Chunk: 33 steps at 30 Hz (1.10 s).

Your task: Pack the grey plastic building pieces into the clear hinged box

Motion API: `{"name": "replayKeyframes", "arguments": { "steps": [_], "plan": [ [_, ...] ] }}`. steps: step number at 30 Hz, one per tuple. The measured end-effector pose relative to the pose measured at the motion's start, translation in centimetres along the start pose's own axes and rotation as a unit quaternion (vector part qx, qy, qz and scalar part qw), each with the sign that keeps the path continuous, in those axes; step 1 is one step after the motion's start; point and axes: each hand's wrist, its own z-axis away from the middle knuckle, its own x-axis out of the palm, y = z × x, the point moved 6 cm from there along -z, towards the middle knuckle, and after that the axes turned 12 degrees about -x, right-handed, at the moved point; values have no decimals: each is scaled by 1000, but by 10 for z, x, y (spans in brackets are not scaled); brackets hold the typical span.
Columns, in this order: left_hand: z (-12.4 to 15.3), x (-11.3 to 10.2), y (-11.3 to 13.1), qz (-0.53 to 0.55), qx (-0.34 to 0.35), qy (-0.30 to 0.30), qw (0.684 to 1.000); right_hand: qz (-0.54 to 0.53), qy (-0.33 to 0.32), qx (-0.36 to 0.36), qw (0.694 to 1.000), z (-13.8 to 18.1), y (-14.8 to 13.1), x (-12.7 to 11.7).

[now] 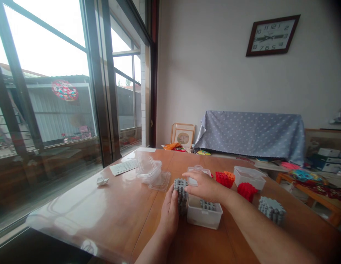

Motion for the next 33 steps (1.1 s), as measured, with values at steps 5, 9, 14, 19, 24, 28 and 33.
{"name": "replayKeyframes", "arguments": {
  "steps": [5,9,14,19,24,28,33],
  "plan": [
    [0,0,-1,-4,-4,-1,1000,-26,-15,-4,1000,-11,0,4],
    [1,1,2,1,0,-4,1000,-41,-23,-32,998,-14,-4,6],
    [1,1,1,-1,-2,-6,1000,-35,35,-10,999,-5,3,-2],
    [0,1,-5,2,-9,-3,1000,-18,66,37,997,17,23,-18],
    [-1,0,-6,8,-16,11,1000,18,22,71,997,37,34,-22],
    [0,-1,-3,8,-15,10,1000,39,-41,69,996,44,39,-3],
    [0,-2,-2,7,-17,17,1000,61,-85,58,993,43,40,20]
  ]
}}
